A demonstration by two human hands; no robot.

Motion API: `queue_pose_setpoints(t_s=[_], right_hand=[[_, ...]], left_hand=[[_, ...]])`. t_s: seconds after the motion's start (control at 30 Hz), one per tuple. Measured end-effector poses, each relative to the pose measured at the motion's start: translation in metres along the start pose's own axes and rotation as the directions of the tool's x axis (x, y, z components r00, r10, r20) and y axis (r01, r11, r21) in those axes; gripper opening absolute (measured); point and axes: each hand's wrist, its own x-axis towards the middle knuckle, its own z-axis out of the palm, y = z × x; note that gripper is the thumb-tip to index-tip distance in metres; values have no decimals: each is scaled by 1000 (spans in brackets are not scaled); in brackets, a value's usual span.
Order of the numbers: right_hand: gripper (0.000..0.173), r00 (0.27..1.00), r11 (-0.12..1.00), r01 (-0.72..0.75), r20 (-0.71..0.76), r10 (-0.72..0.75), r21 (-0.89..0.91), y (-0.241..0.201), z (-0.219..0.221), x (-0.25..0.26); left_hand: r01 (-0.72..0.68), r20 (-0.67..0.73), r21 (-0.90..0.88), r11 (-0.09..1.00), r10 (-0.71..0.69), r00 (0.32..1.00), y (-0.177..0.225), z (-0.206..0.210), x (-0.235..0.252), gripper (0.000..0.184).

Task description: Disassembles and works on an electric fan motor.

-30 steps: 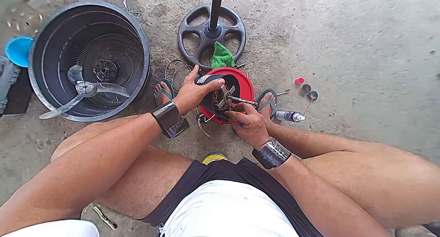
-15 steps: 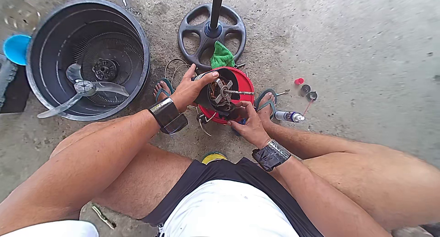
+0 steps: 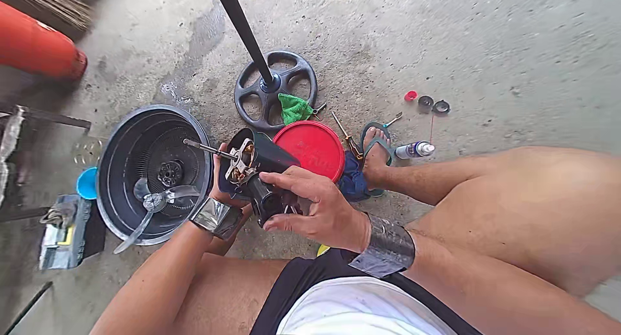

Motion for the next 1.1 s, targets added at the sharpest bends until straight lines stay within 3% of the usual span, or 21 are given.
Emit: queue_pose_setpoints(t_s=[0.07, 0.17, 0.27, 0.4, 0.5, 0.57, 0.7, 0.8, 0.87, 0.97, 1.1], right_hand=[[58, 999, 999, 28, -29, -29, -32, -11, -1, 5], [56, 996, 999, 19, -85, -23, -47, -17, -6, 9], [55, 992, 1000, -15, -124, 11, -27, -19, -11, 13], [54, 990, 998, -57, -131, 58, 11, -15, -14, 12], [55, 990, 997, -77, -119, 80, 28, -12, -15, 9], [55, 993, 996, -69, -93, 74, 61, -11, -18, 8], [45, 995, 995, -100, -15, 100, 12, -4, -43, 3], [36, 979, 972, -203, -45, 199, -118, 10, -60, -5], [30, 975, 939, -223, -87, 207, -263, 23, -63, -11], [27, 995, 873, -99, -71, 73, -477, 38, -61, -17], [31, 1000, 744, 14, 13, -8, -668, 49, -57, -17]], left_hand=[[-21, -20, -66, 998, 20, 1000, -6, 3, 3, 36], [23, 26, -343, 939, -15, 1000, -7, 30, -2, 29], [262, 213, -430, 864, -185, 959, -4, 38, 2, 39], [468, 187, -415, 780, -431, 883, 3, 46, -4, 57], [530, 267, -393, 751, -459, 848, -3, 30, -3, 62], [526, 241, -375, 763, -467, 851, -2, 31, -2, 64], [491, 147, -275, 827, -468, 871, 10, 25, 3, 85], [329, -17, -44, 943, -330, 944, 21, 29, 10, 73], [249, -94, 113, 962, -239, 966, 25, 34, 11, 70], [151, -156, 317, 936, -106, 982, 25, 38, 7, 75], [215, -271, 430, 877, -102, 957, 23, 40, 2, 87]])
